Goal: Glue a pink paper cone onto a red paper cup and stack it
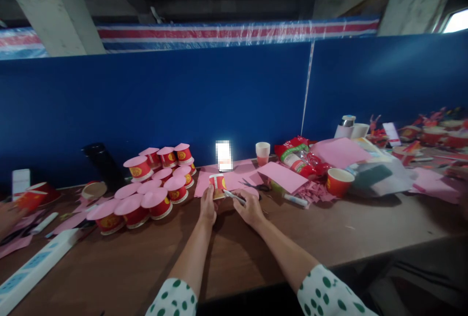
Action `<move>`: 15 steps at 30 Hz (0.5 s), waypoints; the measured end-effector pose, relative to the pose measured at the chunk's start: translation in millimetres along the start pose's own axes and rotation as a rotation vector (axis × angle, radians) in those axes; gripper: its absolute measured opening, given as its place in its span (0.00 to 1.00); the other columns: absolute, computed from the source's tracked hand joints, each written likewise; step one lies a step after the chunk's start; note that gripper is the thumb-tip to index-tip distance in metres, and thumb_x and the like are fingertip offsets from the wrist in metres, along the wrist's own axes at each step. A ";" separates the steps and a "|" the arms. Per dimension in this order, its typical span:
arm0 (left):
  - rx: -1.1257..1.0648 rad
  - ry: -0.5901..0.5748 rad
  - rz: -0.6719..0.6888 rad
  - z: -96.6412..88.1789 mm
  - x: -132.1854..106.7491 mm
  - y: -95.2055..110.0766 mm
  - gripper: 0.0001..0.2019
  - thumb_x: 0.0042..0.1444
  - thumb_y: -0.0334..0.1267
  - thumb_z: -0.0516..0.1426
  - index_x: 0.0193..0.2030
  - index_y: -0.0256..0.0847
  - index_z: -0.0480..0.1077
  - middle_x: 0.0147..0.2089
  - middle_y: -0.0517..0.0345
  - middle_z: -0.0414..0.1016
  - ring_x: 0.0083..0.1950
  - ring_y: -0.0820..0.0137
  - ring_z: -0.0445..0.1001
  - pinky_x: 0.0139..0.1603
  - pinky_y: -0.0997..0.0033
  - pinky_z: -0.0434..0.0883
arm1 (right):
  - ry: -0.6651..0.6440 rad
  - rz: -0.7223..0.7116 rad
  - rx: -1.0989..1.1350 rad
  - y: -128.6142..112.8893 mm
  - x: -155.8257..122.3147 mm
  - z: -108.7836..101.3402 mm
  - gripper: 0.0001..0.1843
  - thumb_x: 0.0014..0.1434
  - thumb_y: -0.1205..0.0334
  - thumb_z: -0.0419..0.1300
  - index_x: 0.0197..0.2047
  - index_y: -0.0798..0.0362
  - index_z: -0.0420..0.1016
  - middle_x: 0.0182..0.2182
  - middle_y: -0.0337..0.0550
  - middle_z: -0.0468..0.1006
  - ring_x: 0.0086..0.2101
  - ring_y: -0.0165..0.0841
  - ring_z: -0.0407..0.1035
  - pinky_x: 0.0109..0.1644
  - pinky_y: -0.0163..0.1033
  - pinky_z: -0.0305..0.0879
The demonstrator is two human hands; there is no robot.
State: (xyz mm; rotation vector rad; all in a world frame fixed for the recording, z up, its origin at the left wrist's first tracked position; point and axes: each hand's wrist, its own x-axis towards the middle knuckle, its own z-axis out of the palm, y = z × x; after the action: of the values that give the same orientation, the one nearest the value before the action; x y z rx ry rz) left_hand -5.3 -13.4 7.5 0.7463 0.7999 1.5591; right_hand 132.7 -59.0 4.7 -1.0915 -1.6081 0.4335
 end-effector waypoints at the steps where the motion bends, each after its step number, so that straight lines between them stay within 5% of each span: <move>1: -0.002 0.001 -0.001 0.1 0.1 -0.2 0.22 0.40 0.51 0.63 0.36 0.36 0.69 0.30 0.58 0.75 0.30 0.71 0.74 0.29 0.73 0.70 | 0.002 0.000 -0.001 0.2 0.0 -0.1 0.12 0.54 0.65 0.54 0.40 0.54 0.75 0.28 0.41 0.78 0.26 0.30 0.71 0.32 0.31 0.65; 15: -0.084 0.023 -0.076 -1.4 0.2 5.6 0.17 0.47 0.48 0.59 0.39 0.37 0.69 0.33 0.57 0.76 0.31 0.71 0.75 0.35 0.65 0.74 | 0.043 -0.025 0.020 0.4 -0.2 0.4 0.11 0.55 0.64 0.54 0.40 0.54 0.74 0.31 0.41 0.78 0.28 0.30 0.72 0.33 0.31 0.67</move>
State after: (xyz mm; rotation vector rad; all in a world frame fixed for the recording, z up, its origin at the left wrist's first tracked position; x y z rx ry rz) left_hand -9.5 -13.8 11.3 0.6313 0.7661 1.5257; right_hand 132.5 -58.9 4.1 -1.0577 -1.5750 0.4066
